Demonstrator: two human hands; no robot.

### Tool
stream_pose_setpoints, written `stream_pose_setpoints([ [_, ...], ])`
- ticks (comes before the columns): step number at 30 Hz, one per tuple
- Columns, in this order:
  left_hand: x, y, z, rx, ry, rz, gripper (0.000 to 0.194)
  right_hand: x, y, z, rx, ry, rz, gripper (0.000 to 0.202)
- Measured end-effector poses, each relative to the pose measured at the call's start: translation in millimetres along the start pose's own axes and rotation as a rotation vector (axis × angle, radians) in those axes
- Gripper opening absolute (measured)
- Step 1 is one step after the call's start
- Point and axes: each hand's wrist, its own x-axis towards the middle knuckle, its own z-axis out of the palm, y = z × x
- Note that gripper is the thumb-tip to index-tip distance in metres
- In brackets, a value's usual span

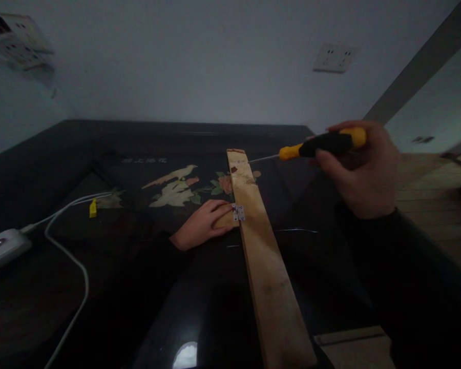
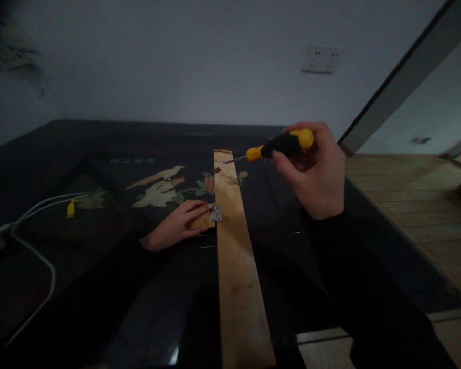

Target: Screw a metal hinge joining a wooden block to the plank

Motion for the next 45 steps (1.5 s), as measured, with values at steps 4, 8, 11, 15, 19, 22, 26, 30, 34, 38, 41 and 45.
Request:
stream_pose_setpoints([
  [4,-1,0,0.4,0.005,0.003,-0.008,0.051,29,-24,30,0.372,0.065,-0.043,0.021],
  [8,0,1,0.1,0.014,0.004,-0.012,0.051,32,-36,60,0.582,0.072,-0.056,0.029],
  [11,0,3,0.0,0.018,0.003,-0.019,0.051,25,-38,72,0.642,-0.060,-0.048,0.033],
  [15,0,3,-0.4,0.024,-0.008,-0.022,0.052,19,-35,77,0.670,-0.183,-0.067,0.030],
  [19,0,2,-1.2,0.017,-0.027,-0.026,0.052,18,-31,79,0.778,-0.263,-0.066,0.032],
  [22,0,2,-0.8,0.015,-0.032,-0.028,0.053,18,-28,82,0.728,-0.324,-0.082,0.034],
  [26,0,0,0.5,0.005,-0.011,-0.022,0.052,17,-22,90,0.654,-0.353,-0.141,0.032],
  [30,0,0,1.1,-0.007,-0.003,-0.019,0.051,15,-17,96,0.626,-0.367,-0.167,0.033],
  [34,0,1,1.2,-0.008,-0.012,-0.025,0.053,15,-16,97,0.595,-0.364,-0.183,0.034],
  [38,0,1,0.7,-0.014,-0.015,-0.032,0.052,15,-16,96,0.579,-0.374,-0.176,0.035],
  [41,0,2,0.0,-0.016,-0.011,-0.031,0.051,15,-17,95,0.568,-0.376,-0.161,0.037],
  [45,1,1,-0.2,-0.004,-0.016,-0.026,0.051,16,-20,94,0.541,-0.360,-0.129,0.041],
])
